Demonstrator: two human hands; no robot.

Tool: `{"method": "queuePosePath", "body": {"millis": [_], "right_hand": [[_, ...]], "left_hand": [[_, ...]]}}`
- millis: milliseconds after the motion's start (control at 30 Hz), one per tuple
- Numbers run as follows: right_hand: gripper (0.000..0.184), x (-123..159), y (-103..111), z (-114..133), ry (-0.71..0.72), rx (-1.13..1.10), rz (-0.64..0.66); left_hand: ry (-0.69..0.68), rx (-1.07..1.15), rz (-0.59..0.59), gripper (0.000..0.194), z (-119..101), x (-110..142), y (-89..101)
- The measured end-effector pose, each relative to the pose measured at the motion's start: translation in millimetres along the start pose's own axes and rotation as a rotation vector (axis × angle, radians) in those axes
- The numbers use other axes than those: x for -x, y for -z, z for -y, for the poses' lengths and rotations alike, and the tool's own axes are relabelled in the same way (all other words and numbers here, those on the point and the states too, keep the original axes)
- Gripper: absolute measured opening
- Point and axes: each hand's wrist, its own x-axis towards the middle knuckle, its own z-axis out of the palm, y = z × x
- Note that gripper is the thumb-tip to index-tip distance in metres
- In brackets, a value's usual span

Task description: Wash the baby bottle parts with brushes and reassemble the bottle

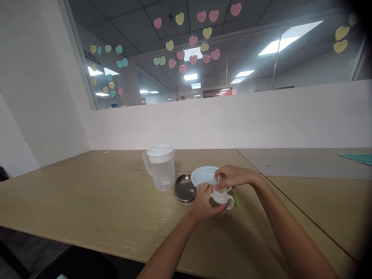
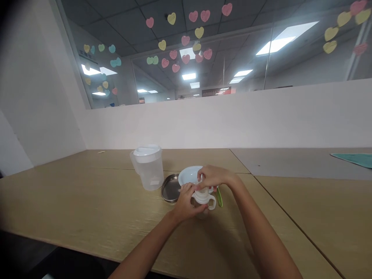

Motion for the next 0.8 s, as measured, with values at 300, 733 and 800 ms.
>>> {"method": "queuePosePath", "body": {"millis": [300,733,800], "right_hand": [[0.031,21.9,8.7,9.7,0.105,0.085,-0.378],[0.038,-42.4,-12.4,-38.0,-0.18,0.253,-0.139],[0.033,-50.0,-20.1,-36.3,-0.175,0.278,-0.087]], "left_hand": [[0.065,-0.012,0.003,0.045,-1.3,-1.3,2.6],[0.047,-0.028,0.009,0.047,2.1,0.2,2.9],[0.048,-0.035,0.016,0.046,3.2,0.6,2.5]]}}
